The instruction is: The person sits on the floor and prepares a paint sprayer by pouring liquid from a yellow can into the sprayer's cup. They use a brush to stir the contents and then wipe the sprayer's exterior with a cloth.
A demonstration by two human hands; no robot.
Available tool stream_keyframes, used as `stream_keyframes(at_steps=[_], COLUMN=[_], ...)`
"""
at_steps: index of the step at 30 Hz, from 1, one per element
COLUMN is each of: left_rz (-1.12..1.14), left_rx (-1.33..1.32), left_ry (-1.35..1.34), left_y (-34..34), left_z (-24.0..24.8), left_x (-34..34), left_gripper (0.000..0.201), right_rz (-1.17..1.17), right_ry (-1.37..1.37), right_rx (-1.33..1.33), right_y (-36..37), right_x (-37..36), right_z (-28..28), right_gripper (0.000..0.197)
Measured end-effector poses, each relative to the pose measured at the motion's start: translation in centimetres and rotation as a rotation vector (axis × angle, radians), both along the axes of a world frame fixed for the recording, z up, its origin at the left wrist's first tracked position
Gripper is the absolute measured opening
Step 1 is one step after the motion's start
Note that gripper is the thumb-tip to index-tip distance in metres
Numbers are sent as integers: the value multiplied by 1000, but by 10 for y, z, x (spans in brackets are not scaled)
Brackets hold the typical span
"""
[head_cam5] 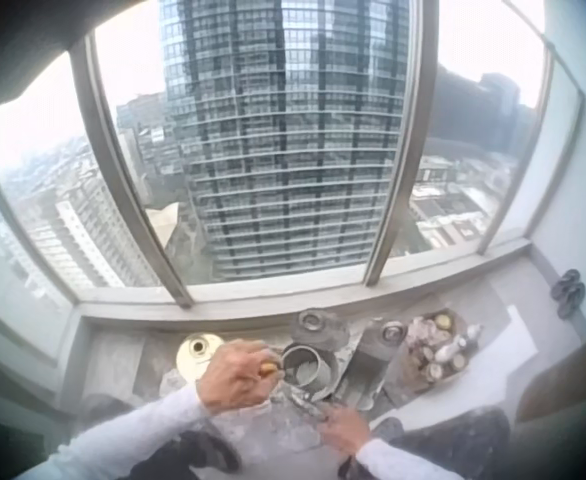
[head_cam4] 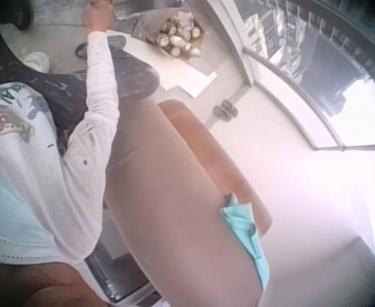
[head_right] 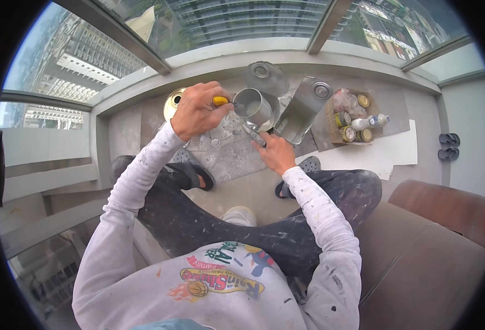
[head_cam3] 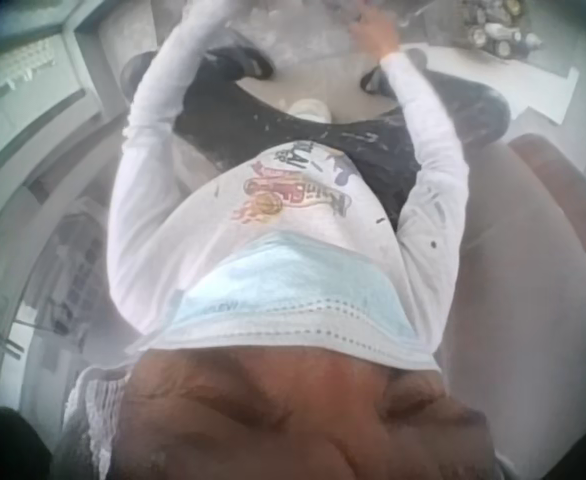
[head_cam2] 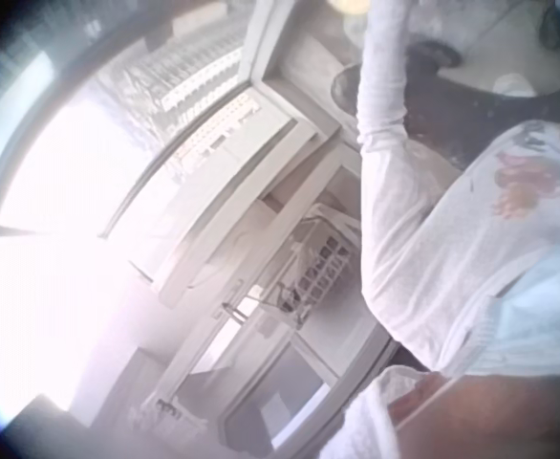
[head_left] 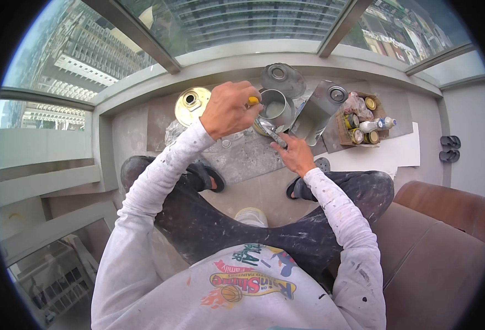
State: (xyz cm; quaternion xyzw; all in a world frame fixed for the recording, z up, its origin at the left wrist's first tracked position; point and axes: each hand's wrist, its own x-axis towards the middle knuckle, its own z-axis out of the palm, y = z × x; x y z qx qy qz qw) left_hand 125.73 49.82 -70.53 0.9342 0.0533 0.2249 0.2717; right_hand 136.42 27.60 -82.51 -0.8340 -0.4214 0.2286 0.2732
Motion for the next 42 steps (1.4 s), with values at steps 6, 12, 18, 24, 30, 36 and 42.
stream_keyframes(at_steps=[6, 12, 18, 24, 30, 36, 42], left_rz=[14, 44, 165, 56, -105, 289, 308], left_rx=[139, -2, 50, -211, -305, -796, -1540], left_ry=[-128, -227, 0, -21, -108, 192, 590], left_y=[-1, 8, 2, -4, -15, -4, -48], left_z=[3, 3, -1, 1, -10, -29, -54], left_x=[4, 8, 3, 8, 10, -12, -13], left_gripper=[17, 16, 15, 22, 39, 41, 51], right_rz=[-15, 18, 21, 22, -23, -123, -59], right_ry=[69, 94, 57, 68, 173, 157, 47], right_rx=[18, -1, -6, 50, 79, 256, 409], right_y=[0, 1, 0, -2, 5, 22, 38], right_x=[-1, -5, -3, -6, -13, -13, -28], right_z=[-1, 4, 2, -4, 6, 2, 3], right_gripper=[45, 46, 46, 46, 47, 45, 39])
